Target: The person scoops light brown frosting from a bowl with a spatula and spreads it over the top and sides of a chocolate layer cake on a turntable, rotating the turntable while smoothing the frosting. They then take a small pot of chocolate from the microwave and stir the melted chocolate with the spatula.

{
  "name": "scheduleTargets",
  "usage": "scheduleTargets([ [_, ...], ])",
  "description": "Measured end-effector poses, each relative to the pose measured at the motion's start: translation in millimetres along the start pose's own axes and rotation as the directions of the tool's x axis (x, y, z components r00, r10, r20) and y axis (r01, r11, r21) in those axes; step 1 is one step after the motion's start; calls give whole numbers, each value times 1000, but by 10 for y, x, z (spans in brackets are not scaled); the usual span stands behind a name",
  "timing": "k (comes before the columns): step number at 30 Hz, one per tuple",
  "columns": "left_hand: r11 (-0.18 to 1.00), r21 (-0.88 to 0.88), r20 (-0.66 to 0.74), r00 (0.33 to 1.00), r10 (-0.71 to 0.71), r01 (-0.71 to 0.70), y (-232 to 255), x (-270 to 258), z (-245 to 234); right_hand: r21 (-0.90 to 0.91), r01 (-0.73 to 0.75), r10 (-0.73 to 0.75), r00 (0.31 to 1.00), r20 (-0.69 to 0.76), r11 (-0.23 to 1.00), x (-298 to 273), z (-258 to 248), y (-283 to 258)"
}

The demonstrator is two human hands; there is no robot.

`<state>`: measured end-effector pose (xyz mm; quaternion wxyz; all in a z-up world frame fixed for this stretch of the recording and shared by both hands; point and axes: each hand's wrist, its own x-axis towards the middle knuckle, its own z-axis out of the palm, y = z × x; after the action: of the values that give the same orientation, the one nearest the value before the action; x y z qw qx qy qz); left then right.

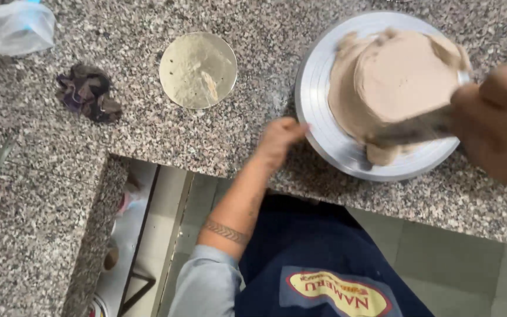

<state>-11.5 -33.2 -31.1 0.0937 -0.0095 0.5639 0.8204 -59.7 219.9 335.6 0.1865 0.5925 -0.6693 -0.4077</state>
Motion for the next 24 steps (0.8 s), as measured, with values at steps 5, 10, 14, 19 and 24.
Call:
scheduleTargets([
  [5,997,-72,33,999,-14,17,386,-272,559,-50,112,-112,994,1,992,-1,-40,41],
  [10,996,-64,-49,996,-71,68,277,106,145,3,156,-155,984,86,988,-173,307,-63],
  [14,976,-215,82,995,52,-33,587,-193,551,55,138,-145,977,156,989,-165,197,-107],
  [19,776,606,60,963,-262,173,845,-119,280,86,70,-83,982,167,994,-177,153,-152],
  [24,999,-23,231,972,41,-37,207,-180,581,55,209,-215,957,194,976,-202,298,-138],
])
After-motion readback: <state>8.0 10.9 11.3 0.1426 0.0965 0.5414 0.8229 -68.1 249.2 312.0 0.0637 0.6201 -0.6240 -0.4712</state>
